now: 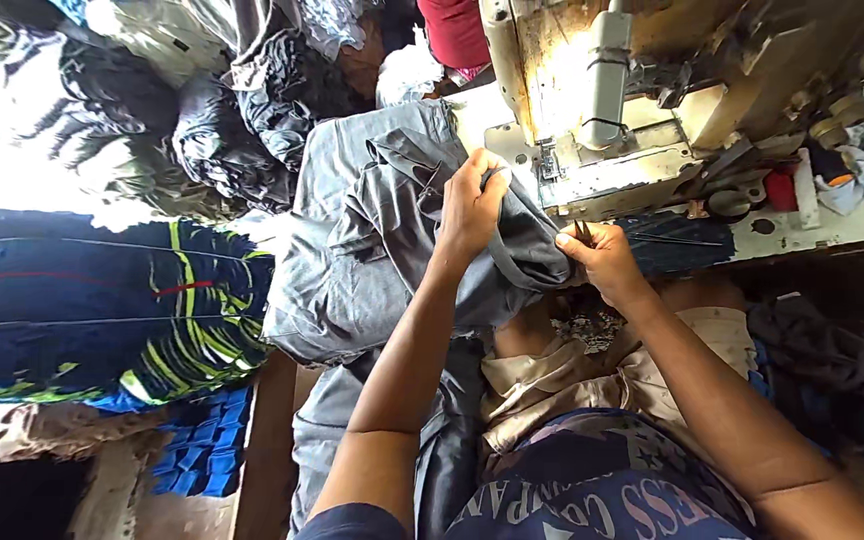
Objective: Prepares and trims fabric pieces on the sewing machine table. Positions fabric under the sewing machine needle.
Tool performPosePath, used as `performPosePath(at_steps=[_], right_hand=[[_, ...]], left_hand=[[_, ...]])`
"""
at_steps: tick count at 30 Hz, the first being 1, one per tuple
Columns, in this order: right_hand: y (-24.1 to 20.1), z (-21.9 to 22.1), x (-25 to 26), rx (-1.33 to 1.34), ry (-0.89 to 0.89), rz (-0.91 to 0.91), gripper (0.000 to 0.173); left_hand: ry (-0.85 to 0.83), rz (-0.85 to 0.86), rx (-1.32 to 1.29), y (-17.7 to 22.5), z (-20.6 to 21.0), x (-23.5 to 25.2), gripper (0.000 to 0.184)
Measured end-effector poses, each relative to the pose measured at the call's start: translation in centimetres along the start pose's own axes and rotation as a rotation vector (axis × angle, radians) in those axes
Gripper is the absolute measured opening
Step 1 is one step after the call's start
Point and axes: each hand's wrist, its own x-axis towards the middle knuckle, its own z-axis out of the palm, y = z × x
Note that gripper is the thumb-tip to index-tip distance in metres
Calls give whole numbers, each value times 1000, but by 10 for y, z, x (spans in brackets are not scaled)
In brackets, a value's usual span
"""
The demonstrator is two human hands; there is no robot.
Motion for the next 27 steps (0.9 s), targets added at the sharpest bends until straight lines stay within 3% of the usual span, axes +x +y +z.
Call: performPosePath(at_steps=[4, 9, 13, 17, 23, 27], right_hand=[[-1, -3, -6, 159, 37, 173, 13], [6, -5, -6, 236, 68, 238, 13], [14, -5, -2, 174, 97, 150, 12], [10, -5, 3, 67, 95, -6, 28], [1, -6, 19, 90, 149, -84, 19], [1, -8, 38, 100, 236, -108, 14]], left_hand=[[-3, 107, 154, 2, 16, 8, 19], [-35, 225, 236, -17, 26, 18, 16], [-36, 201, 259, -26, 30, 26, 17], [-66, 122, 295, -30, 31, 36, 18], [-106, 30, 291, -32, 35, 74, 22], [-96, 37, 182, -43, 45, 100, 50]])
